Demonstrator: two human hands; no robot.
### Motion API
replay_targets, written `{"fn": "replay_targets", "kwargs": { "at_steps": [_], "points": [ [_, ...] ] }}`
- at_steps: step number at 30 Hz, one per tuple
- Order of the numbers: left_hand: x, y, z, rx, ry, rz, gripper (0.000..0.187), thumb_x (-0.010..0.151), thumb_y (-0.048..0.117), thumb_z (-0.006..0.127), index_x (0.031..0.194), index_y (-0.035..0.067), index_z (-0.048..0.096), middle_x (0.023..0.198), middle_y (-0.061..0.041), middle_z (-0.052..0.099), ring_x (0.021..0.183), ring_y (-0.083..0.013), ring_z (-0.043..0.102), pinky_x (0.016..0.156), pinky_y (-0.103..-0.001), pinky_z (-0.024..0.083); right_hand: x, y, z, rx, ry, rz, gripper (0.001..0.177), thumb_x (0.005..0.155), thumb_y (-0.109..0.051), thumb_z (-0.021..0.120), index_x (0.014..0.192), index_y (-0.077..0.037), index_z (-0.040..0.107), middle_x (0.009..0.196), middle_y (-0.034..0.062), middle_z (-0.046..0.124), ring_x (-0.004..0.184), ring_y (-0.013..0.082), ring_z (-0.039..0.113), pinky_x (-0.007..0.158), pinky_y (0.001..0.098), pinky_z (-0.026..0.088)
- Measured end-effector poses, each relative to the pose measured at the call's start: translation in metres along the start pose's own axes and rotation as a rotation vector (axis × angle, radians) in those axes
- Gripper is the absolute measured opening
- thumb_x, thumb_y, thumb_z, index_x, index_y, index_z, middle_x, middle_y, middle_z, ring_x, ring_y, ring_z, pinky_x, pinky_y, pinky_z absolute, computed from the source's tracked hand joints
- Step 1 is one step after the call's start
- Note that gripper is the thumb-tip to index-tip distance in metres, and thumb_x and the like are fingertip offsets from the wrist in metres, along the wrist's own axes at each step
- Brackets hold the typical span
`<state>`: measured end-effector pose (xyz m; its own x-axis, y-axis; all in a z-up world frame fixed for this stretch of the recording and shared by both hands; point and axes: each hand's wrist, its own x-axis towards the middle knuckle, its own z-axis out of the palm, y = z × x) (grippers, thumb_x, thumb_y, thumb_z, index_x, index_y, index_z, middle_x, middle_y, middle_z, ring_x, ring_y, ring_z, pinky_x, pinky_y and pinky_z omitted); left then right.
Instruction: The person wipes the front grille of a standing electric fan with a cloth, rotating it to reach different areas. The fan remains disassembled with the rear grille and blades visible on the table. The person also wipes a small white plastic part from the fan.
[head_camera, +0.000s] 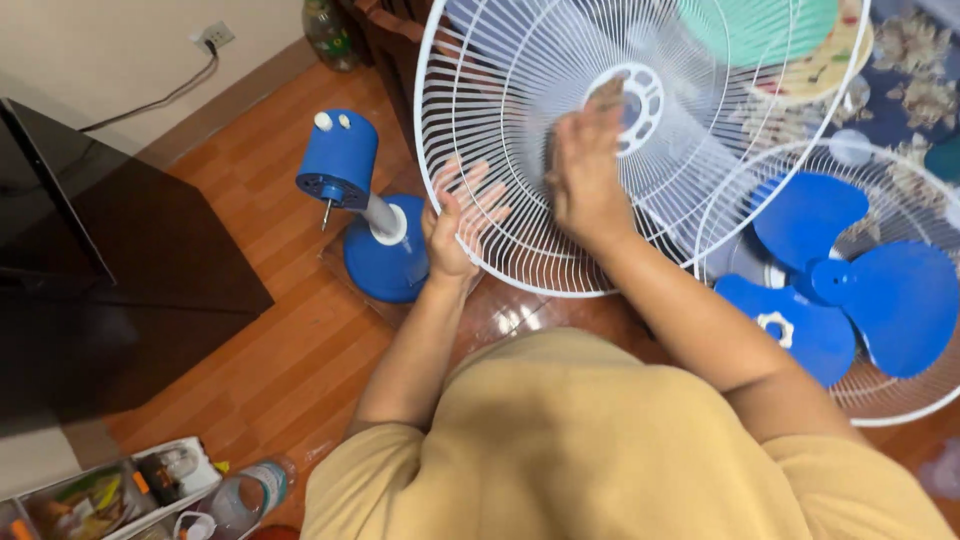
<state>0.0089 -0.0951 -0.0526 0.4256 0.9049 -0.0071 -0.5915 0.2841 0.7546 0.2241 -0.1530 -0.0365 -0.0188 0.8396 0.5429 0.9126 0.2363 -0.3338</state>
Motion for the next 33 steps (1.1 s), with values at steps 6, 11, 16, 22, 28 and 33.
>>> {"fn": "replay_targets", "kwargs": {
  "at_steps": [6,11,16,22,28,33],
  "points": [
    [0.014,-0.005,0.001,-0.059,0.062,-0.031,0.079,0.103,0.053,0.055,0.161,0.004,0.031,0.154,-0.032,0.047,0.128,-0.0519,0.06,0.103,-0.056,0.053,-0.03,-0.055,-0.045,0.577,-0.701,0.37,0.065,0.1,-0.026,0.056,0.16,-0.023,0.033,0.122,0.0176,0.07,0.098,0.0337,0.072,0.095,0.0426,0.057],
    [0.029,0.013,-0.008,0.018,0.005,0.026,0.079,0.101,0.052,0.056,0.158,0.005,0.029,0.153,-0.029,0.047,0.128,-0.0501,0.061,0.097,-0.057,0.059,-0.03,-0.01,-0.133,0.148,-0.39,0.103,0.019,0.087,-0.008,0.068,0.106,-0.007,0.064,0.105,0.0122,0.068,0.102,0.038,0.067,0.089,0.0479,0.055],
    [0.022,0.01,0.005,0.066,0.011,0.004,0.077,0.104,0.05,0.057,0.159,0.004,0.032,0.154,-0.03,0.049,0.129,-0.0503,0.062,0.097,-0.056,0.059,-0.033,0.03,-0.15,-0.129,0.071,0.344,0.032,0.096,-0.011,0.079,0.126,-0.011,0.067,0.115,0.0173,0.057,0.114,0.0374,0.059,0.098,0.0471,0.05],
    [0.012,-0.001,0.033,0.061,0.089,-0.089,0.076,0.1,0.052,0.058,0.158,0.009,0.035,0.153,-0.026,0.05,0.128,-0.0491,0.061,0.095,-0.056,0.058,-0.068,0.029,-0.05,-0.163,0.022,0.431,0.03,0.091,-0.003,0.072,0.118,-0.003,0.06,0.12,0.0207,0.059,0.115,0.0423,0.054,0.099,0.0532,0.043],
    [0.034,0.009,0.038,0.201,0.269,-0.114,0.075,0.095,0.056,0.057,0.155,0.015,0.037,0.154,-0.021,0.05,0.129,-0.0492,0.059,0.096,-0.059,0.055,-0.145,0.035,-0.045,0.353,0.006,0.619,0.013,0.089,-0.005,0.057,0.102,-0.003,0.059,0.096,0.0134,0.062,0.091,0.0287,0.063,0.084,0.0395,0.053],
    [0.034,-0.004,0.038,0.155,0.364,-0.287,0.071,0.092,0.057,0.054,0.151,0.02,0.038,0.151,-0.019,0.05,0.128,-0.0475,0.059,0.094,-0.06,0.056,-0.184,0.08,-0.08,0.917,0.468,1.29,0.024,0.096,-0.033,0.056,0.101,-0.01,0.061,0.093,0.0043,0.063,0.082,0.0169,0.059,0.072,0.0325,0.051]
  ]
}}
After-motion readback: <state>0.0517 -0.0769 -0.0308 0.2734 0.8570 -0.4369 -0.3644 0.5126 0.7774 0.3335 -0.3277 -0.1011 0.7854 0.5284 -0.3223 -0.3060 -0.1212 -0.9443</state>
